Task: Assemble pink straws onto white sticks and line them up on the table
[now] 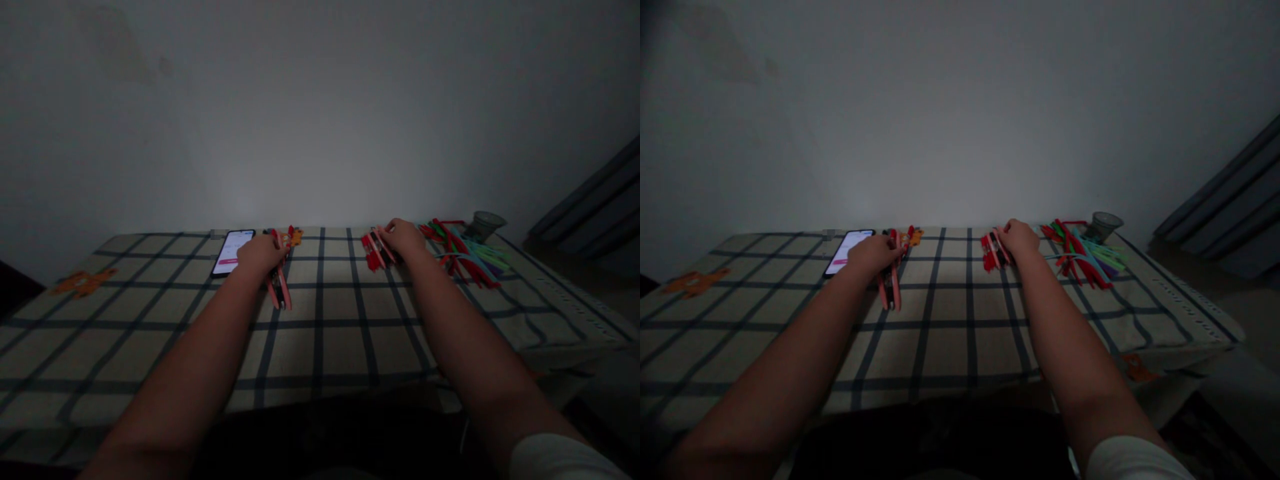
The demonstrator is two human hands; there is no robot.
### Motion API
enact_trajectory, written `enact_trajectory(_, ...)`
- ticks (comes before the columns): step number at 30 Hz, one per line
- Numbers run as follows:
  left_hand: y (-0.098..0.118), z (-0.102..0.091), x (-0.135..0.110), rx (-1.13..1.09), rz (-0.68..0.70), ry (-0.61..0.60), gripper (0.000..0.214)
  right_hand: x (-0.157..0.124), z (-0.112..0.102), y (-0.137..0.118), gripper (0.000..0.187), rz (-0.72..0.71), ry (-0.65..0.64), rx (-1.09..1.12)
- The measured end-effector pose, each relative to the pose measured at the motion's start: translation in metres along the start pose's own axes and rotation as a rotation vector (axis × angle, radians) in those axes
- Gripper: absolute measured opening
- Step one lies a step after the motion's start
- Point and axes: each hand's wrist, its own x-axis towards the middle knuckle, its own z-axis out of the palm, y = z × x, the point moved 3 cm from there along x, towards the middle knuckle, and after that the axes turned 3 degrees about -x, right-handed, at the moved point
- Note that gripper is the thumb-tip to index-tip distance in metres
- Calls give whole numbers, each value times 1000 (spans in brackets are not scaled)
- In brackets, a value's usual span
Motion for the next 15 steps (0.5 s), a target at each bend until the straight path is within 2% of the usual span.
enact_trajectory(15, -1, 6, 4, -32, 42, -36, 60, 4, 4, 1, 44, -13, 5, 26)
